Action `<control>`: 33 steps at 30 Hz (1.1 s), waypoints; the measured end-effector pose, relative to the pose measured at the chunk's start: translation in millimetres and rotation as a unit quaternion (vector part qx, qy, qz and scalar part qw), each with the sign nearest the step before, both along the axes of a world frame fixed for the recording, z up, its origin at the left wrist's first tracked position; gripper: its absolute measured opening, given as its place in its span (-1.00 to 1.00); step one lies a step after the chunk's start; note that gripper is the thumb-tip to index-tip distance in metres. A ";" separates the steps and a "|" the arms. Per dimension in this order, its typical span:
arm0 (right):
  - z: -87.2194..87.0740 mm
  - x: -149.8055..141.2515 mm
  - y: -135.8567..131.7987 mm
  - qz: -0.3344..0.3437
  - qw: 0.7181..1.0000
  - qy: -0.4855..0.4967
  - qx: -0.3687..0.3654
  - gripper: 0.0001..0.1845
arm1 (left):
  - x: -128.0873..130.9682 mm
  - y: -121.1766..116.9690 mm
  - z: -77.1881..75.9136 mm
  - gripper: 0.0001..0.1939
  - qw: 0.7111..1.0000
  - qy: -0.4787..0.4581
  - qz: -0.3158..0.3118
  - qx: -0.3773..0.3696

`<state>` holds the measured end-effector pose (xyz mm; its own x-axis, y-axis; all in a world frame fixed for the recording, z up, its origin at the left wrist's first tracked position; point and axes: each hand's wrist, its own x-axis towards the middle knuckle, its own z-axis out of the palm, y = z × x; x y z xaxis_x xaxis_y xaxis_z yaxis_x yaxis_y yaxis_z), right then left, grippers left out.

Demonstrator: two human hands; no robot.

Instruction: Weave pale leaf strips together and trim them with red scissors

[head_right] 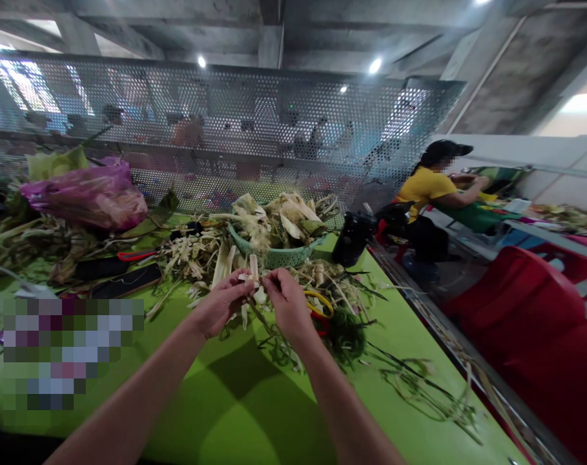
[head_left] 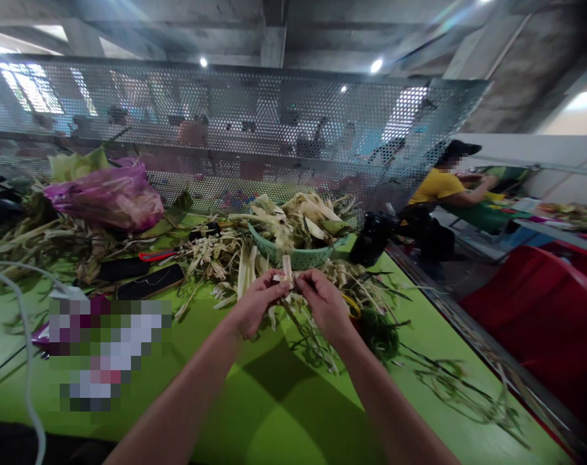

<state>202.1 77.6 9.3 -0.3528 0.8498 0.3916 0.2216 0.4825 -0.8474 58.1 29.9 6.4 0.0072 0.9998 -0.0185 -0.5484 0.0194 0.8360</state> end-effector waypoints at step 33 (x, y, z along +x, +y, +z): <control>-0.1 -0.2 2.4 -0.019 0.973 0.178 -0.148 -0.77 | 1.1 4.4 -6.7 -0.62 0.931 0.336 -0.045 0.132</control>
<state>201.9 80.0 9.2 -0.2055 0.9539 0.2186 -0.0974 0.2023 -0.9745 59.2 34.3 -0.3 0.1661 0.9661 0.1978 0.0948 -0.2153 0.9719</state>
